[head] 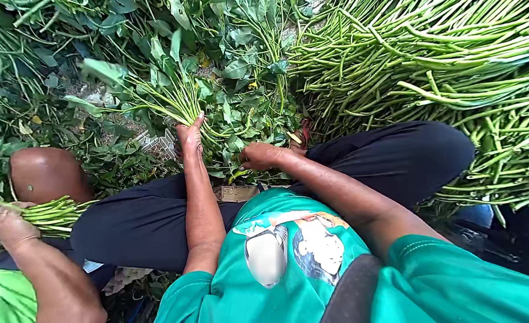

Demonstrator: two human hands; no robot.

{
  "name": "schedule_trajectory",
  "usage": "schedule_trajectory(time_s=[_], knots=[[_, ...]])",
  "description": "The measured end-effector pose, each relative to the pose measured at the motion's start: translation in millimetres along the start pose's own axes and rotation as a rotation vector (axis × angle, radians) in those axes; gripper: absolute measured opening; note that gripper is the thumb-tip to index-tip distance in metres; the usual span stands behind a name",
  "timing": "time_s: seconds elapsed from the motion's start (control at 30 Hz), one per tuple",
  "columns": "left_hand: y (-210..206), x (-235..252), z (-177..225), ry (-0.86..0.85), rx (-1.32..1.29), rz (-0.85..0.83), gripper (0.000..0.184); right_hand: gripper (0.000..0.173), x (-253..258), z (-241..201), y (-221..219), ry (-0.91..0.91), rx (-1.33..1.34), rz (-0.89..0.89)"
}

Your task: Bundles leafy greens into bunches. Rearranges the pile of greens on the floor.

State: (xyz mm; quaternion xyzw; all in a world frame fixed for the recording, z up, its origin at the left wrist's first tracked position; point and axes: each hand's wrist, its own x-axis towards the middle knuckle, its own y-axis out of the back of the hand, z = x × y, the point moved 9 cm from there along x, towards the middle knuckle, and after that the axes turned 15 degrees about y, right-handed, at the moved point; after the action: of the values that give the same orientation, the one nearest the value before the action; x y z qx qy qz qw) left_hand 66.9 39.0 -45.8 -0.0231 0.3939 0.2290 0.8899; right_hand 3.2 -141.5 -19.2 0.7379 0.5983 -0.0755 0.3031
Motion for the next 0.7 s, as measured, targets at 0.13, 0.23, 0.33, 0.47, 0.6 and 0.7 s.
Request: schedule_trajectory(time_s=[0.13, 0.23, 0.33, 0.47, 0.6, 0.7], knots=[[-7.8, -8.9, 5.3, -0.009, 0.097, -0.061, 0.037, 0.025, 2.0, 12.0, 67.1, 0.021, -0.079, 0.425], [-20.7, -19.6, 8.0, 0.011, 0.142, -0.124, 0.037, 0.037, 27.2, 18.0, 86.3, 0.137, -0.007, 0.530], [-25.2, -22.2, 7.6, 0.009, 0.069, -0.192, 0.032, 0.036, 49.6, 23.8, 74.7, 0.242, 0.125, 0.498], [-19.3, -16.6, 5.5, 0.000, -0.015, -0.189, 0.037, 0.034, 45.5, 14.9, 60.5, 0.316, 0.040, 0.521], [-13.1, -12.2, 0.4, 0.027, -0.099, -0.065, 0.042, 0.025, 14.9, -18.1, 51.1, 0.341, -0.332, 0.691], [6.6, -4.9, 4.4, 0.009, -0.130, 0.041, 0.041, 0.018, -2.8, -12.8, 24.4, 0.337, -0.385, 0.598]])
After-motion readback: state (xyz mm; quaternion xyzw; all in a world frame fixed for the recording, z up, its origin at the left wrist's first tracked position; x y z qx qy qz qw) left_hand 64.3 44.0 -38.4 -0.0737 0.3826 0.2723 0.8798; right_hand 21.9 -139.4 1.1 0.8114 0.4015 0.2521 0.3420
